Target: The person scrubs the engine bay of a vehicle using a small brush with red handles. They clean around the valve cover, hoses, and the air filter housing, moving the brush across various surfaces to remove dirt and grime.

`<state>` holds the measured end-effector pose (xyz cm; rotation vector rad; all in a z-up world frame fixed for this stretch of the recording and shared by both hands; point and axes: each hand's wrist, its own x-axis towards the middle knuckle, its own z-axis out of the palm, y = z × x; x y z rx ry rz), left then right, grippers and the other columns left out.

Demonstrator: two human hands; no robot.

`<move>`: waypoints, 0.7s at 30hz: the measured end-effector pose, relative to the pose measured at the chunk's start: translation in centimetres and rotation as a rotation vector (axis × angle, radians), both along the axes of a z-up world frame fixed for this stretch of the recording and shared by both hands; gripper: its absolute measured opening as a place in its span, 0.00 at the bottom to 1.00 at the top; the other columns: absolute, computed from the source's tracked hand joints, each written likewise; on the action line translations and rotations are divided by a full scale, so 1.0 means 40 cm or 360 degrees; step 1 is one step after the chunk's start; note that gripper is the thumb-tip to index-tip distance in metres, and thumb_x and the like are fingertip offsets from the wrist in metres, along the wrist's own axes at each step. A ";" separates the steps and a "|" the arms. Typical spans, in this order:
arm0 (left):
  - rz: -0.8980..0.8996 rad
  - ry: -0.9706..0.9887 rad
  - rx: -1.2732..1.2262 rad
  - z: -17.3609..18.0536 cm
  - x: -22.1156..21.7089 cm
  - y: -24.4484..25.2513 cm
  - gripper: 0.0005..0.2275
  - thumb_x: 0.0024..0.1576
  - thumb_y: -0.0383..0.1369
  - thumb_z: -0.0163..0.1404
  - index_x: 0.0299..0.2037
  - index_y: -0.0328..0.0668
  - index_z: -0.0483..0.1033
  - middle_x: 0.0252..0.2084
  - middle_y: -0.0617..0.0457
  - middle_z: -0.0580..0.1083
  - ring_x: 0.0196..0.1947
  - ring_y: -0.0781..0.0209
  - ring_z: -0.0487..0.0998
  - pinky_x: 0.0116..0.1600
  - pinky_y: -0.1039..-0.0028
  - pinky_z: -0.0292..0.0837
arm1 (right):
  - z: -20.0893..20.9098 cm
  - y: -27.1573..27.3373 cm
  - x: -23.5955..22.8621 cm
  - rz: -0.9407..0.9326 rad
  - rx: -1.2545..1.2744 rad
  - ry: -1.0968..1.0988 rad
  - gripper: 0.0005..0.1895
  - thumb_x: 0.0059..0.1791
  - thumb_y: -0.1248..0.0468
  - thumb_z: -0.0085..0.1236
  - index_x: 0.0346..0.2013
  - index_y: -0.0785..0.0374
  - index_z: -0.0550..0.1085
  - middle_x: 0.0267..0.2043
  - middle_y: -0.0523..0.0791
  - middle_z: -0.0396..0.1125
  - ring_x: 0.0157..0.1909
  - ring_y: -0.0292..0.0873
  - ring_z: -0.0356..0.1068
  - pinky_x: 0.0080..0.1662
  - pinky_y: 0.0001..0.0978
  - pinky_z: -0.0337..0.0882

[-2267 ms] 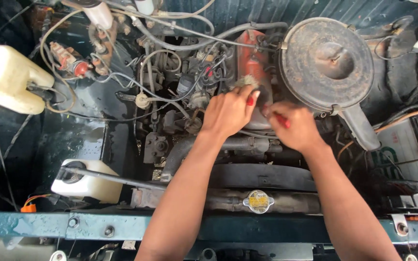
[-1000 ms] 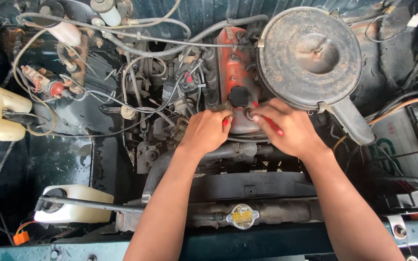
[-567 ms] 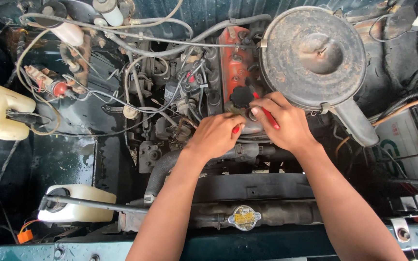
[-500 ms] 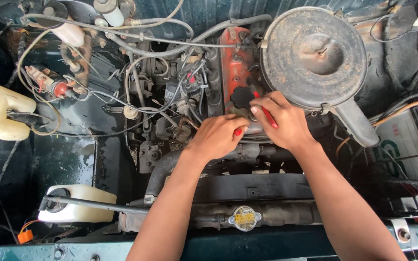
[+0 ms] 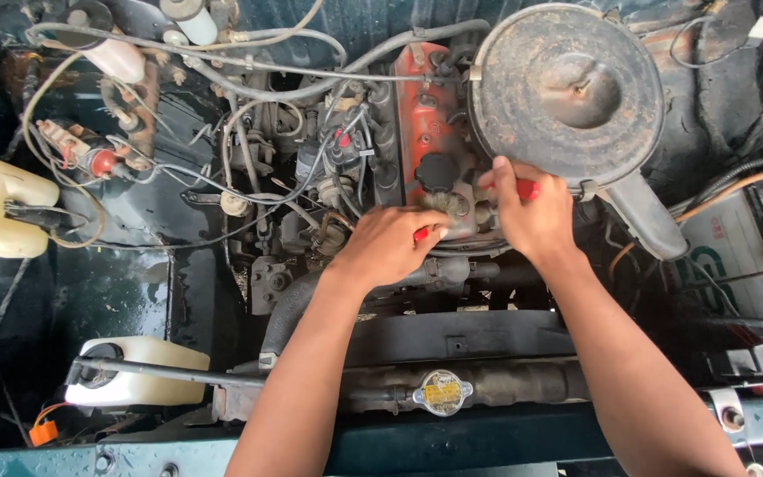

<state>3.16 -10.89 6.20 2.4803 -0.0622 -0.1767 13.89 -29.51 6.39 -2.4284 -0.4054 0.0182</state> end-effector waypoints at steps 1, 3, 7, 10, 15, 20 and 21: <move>-0.0005 0.0001 -0.0004 0.014 -0.002 -0.006 0.12 0.66 0.39 0.44 0.53 0.57 0.80 0.40 0.52 0.80 0.44 0.43 0.82 0.55 0.51 0.71 | -0.005 0.004 0.000 -0.0005 -0.0004 0.0001 0.21 0.59 0.43 0.43 0.32 0.40 0.81 0.29 0.35 0.75 0.43 0.52 0.76 0.48 0.47 0.73; 0.0060 0.0117 -0.0036 0.042 -0.009 -0.011 0.13 0.66 0.39 0.43 0.55 0.59 0.80 0.40 0.52 0.81 0.45 0.44 0.82 0.58 0.49 0.70 | -0.017 0.021 0.000 -0.0003 -0.0058 0.0042 0.19 0.57 0.42 0.48 0.32 0.42 0.81 0.26 0.36 0.75 0.37 0.51 0.76 0.43 0.46 0.74; 0.0140 0.0160 0.0143 0.063 -0.015 0.027 0.14 0.65 0.41 0.42 0.56 0.67 0.79 0.44 0.53 0.82 0.49 0.44 0.81 0.60 0.48 0.69 | 0.011 0.037 -0.030 -0.0032 0.0231 0.0415 0.12 0.53 0.48 0.56 0.30 0.46 0.81 0.17 0.37 0.70 0.21 0.37 0.74 0.36 0.30 0.75; 0.0298 0.0136 0.0028 0.059 -0.013 0.053 0.14 0.62 0.42 0.42 0.52 0.64 0.81 0.39 0.49 0.81 0.46 0.37 0.81 0.60 0.48 0.70 | 0.034 0.044 -0.030 -0.0070 0.0332 0.0665 0.13 0.52 0.49 0.56 0.33 0.51 0.81 0.12 0.45 0.68 0.18 0.37 0.71 0.30 0.27 0.74; 0.0853 -0.0127 0.0255 -0.005 -0.004 0.082 0.13 0.59 0.51 0.40 0.43 0.79 0.80 0.28 0.52 0.79 0.38 0.43 0.83 0.53 0.54 0.77 | 0.062 0.048 -0.045 -0.0012 0.0683 0.0880 0.14 0.53 0.57 0.52 0.37 0.63 0.80 0.30 0.51 0.76 0.18 0.38 0.70 0.29 0.27 0.76; 0.0635 -0.0341 0.0263 -0.022 0.003 0.025 0.13 0.61 0.49 0.40 0.43 0.68 0.80 0.26 0.47 0.79 0.34 0.39 0.83 0.48 0.51 0.78 | -0.068 0.004 0.025 0.0003 -0.0046 -0.0014 0.15 0.55 0.50 0.55 0.29 0.48 0.83 0.12 0.46 0.67 0.20 0.47 0.72 0.30 0.33 0.74; 0.0474 -0.0377 0.0239 -0.011 0.001 0.007 0.13 0.61 0.45 0.41 0.42 0.61 0.82 0.24 0.41 0.79 0.33 0.34 0.83 0.47 0.49 0.78 | -0.084 -0.005 0.032 0.0026 -0.0133 -0.0230 0.15 0.56 0.50 0.57 0.32 0.51 0.84 0.14 0.51 0.67 0.17 0.51 0.71 0.27 0.34 0.72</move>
